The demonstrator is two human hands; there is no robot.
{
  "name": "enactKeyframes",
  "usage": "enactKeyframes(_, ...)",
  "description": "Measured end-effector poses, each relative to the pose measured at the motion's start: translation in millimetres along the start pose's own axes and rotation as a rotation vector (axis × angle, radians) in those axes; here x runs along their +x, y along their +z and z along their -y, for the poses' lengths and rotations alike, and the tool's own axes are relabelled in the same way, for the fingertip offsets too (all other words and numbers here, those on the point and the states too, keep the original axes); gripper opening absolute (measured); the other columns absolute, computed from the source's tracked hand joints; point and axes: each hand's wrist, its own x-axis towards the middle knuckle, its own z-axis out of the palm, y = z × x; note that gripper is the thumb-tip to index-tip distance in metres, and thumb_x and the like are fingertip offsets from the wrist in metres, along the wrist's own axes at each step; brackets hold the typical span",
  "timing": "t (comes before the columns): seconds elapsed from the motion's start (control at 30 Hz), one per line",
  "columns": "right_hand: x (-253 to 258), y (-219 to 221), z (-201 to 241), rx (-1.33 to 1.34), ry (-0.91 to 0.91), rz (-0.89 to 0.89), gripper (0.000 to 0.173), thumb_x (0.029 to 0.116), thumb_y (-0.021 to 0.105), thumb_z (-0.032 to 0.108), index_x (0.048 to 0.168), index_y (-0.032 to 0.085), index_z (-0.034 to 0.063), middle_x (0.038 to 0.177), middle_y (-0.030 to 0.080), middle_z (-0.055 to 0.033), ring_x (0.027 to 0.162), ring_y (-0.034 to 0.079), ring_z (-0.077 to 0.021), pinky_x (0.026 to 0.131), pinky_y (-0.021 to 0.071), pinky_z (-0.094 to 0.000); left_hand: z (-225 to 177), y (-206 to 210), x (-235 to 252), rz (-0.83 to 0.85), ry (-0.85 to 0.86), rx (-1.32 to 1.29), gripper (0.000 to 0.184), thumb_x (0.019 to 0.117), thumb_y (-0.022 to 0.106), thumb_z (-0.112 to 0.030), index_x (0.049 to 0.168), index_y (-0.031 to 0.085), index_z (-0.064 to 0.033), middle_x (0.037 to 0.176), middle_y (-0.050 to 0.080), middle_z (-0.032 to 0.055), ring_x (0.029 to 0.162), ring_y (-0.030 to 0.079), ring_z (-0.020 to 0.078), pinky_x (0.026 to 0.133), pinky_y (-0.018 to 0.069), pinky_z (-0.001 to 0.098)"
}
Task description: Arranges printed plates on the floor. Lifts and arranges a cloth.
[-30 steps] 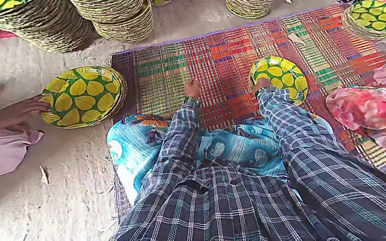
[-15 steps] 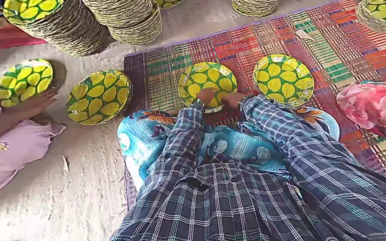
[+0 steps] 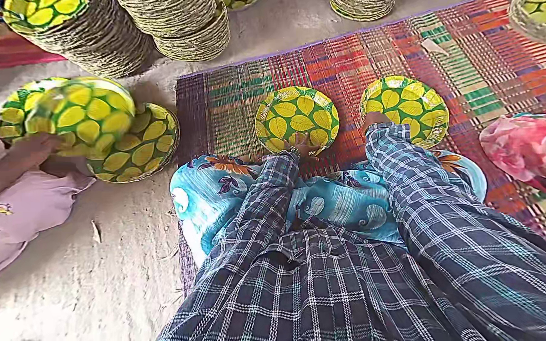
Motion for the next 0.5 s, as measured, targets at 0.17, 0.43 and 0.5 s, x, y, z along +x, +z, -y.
enactKeyframes(0.17,1,-1,-10,0.166,0.019,-0.061,0.037,0.0956,0.064,0.019,0.124,0.066,-0.0055,0.129,0.065,-0.0308,0.123,0.062,-0.0479,0.097,0.0501,-0.0672,2,11,5,-0.039,0.032,-0.026,0.054,0.0977,0.063,-0.054,0.149,0.052,-0.0439,0.174,0.01,0.0077,0.158,-0.008,0.0432,0.111,-0.0091,0.0823)
enactKeyframes(0.43,-24,11,38,0.053,-0.827,-0.365,0.035,0.1048,0.047,0.002,0.137,0.063,0.0009,0.142,0.061,-0.0226,0.136,0.055,-0.0429,0.112,0.0439,-0.0596,3,-12,14,-0.892,0.049,-0.07,0.072,0.1052,0.032,-0.061,0.165,0.026,-0.0209,0.172,0.009,0.0216,0.159,0.0,0.0412,0.12,-0.0045,0.0735)
enactKeyframes(0.5,-39,25,49,-0.16,-0.999,-0.187,0.035,0.0997,0.053,-0.003,0.132,0.064,0.0012,0.126,0.067,-0.0267,0.12,0.063,-0.0473,0.099,0.0504,-0.0639,5,-20,7,-0.777,-0.005,-0.056,0.063,0.1094,0.026,-0.053,0.164,0.029,-0.021,0.173,0.013,0.0145,0.16,0.001,0.0348,0.121,-0.009,0.0706)
